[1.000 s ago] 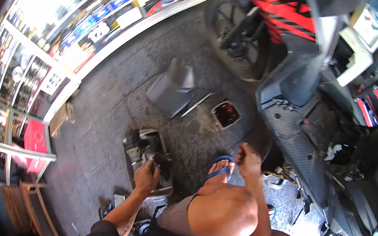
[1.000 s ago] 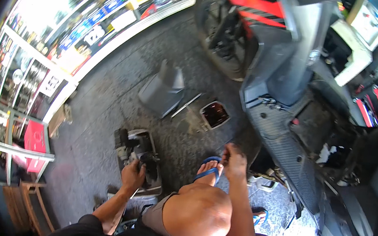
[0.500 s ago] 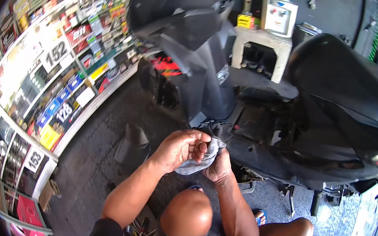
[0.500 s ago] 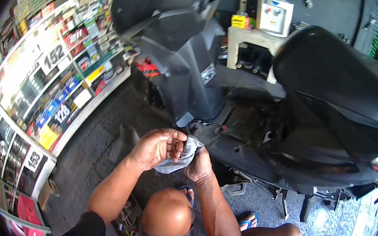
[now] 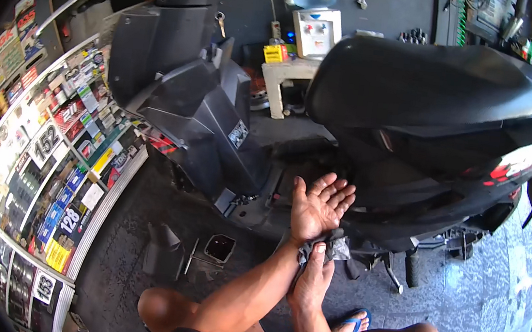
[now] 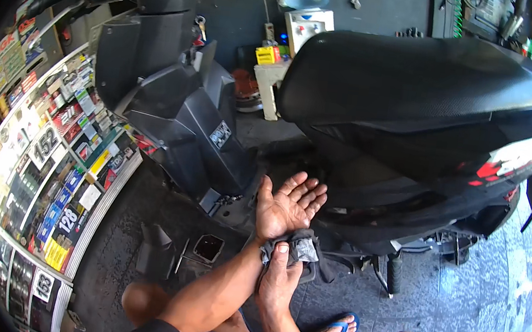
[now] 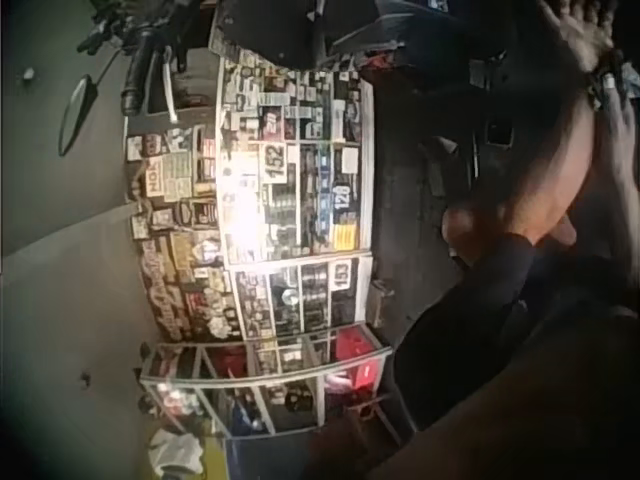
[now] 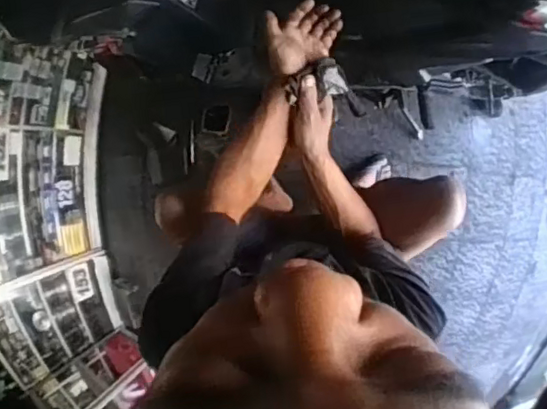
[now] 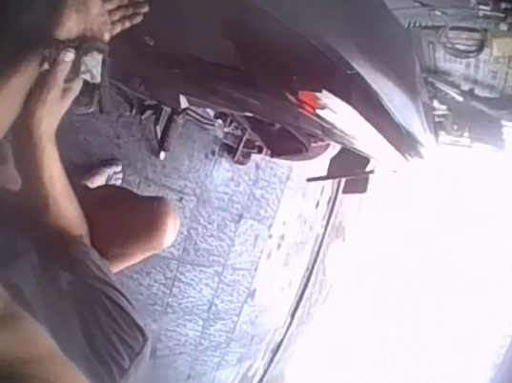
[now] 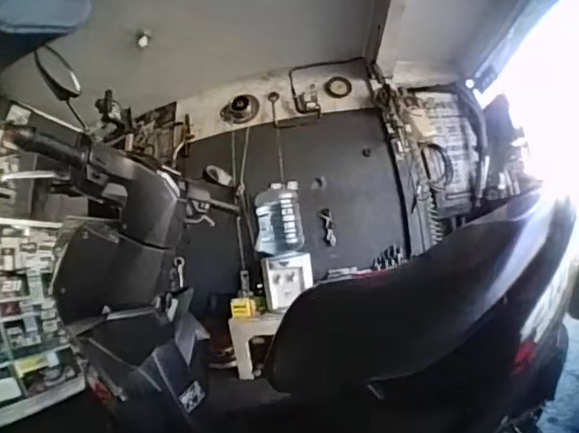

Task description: The person removes a component from the engine area of a motorcycle by hand, places it in a small tray, and then uses a T-handle wrench to loosen bolts inside the engine compartment.

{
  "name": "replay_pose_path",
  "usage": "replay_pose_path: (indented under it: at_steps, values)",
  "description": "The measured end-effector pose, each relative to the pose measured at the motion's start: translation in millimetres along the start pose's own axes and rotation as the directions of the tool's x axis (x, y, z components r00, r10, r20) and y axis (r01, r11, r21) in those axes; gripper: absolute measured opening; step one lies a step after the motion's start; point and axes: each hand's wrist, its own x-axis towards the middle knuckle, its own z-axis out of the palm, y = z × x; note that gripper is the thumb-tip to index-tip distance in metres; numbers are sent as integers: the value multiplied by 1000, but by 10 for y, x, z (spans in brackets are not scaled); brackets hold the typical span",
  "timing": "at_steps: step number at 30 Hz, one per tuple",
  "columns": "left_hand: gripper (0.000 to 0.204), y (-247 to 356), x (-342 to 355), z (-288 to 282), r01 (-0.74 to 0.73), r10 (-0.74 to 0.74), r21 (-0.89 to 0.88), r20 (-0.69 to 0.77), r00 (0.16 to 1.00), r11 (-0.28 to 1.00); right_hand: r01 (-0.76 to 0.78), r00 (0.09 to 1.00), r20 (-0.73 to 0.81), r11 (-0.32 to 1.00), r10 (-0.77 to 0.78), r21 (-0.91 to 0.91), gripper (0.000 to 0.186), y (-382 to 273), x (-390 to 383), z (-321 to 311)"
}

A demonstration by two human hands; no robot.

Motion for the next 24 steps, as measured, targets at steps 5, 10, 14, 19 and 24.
replay_pose_path:
  at_steps: [5,10,14,19,24]
  values:
    - [87,-88,-219,169,-63,67,-48,98,993,997,-4,999,43,989,10,-148,50,-126,-4,-148]
    - [101,-334,-663,281,-326,289,614,162,943,719,7,1000,5,978,-6,-210,31,-316,333,-394]
    - [113,-415,-873,226,-349,255,674,239,937,651,28,996,-72,939,-57,-344,27,-375,384,-409]
    - [109,-274,-981,236,-131,124,108,64,990,986,-119,986,-124,991,110,-67,23,-461,510,-451]
    - [100,-223,-988,112,-171,171,162,16,985,972,48,998,37,985,-42,-163,39,-496,505,-450]
